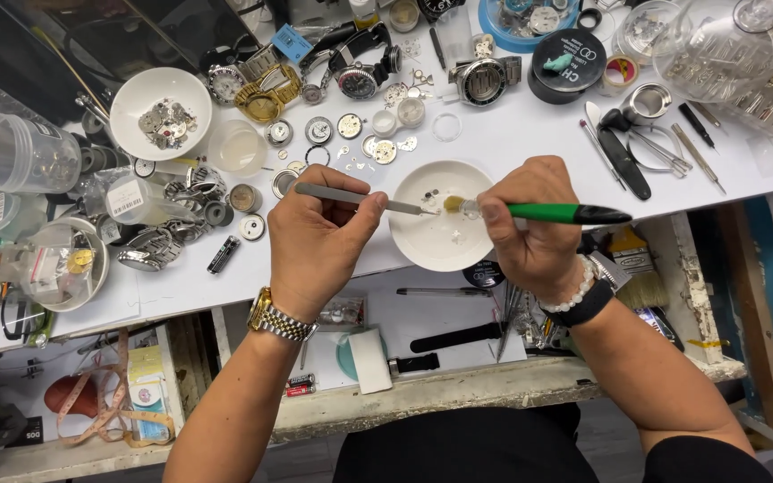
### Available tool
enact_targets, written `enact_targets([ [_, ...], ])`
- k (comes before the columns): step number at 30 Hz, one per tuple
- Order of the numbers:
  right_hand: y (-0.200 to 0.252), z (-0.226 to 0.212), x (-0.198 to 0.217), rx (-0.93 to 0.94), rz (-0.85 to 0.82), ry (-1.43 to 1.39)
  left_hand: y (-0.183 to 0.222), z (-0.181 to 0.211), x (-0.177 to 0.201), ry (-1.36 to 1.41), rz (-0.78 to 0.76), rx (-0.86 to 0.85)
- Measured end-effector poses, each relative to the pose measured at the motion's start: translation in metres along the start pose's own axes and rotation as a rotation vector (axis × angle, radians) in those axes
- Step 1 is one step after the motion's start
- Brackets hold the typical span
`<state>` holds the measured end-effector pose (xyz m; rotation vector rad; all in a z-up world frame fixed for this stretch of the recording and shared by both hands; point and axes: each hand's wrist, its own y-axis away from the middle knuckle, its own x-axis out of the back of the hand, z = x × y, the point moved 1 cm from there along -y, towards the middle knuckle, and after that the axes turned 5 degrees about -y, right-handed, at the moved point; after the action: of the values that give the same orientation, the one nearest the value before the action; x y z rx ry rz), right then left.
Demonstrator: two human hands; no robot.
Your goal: Cleaning and handling delicate watch components using tweezers and a brush on a repair workbench.
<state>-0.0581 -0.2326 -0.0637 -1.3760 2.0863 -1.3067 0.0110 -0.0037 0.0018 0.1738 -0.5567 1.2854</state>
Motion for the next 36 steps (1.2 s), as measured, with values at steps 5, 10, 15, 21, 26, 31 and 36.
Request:
enact_targets([
  [5, -0.005, -0.007, -0.003, -0.03, -0.074, 0.015, -0.001, 0.0, 0.001, -0.006, -0.011, 0.019],
  [10, -0.004, -0.007, 0.0, -0.012, -0.056, 0.019, -0.004, -0.002, 0.002, 0.007, -0.015, 0.038],
  [15, -0.01, -0.014, -0.005, -0.01, -0.074, 0.049, -0.008, -0.003, 0.002, 0.014, -0.035, 0.071],
  [21, -0.005, -0.011, -0.001, 0.0, -0.052, 0.021, -0.011, -0.004, 0.001, 0.035, -0.038, 0.077],
  [26, -0.008, -0.014, -0.002, -0.039, -0.114, -0.024, -0.015, -0.007, 0.001, 0.068, -0.059, 0.103],
  [31, -0.007, -0.012, -0.002, -0.021, -0.092, 0.0, -0.017, -0.01, -0.001, 0.108, -0.076, 0.119],
  [36, -0.002, -0.01, 0.001, -0.028, -0.096, -0.062, -0.017, -0.012, -0.002, 0.143, -0.076, 0.13],
])
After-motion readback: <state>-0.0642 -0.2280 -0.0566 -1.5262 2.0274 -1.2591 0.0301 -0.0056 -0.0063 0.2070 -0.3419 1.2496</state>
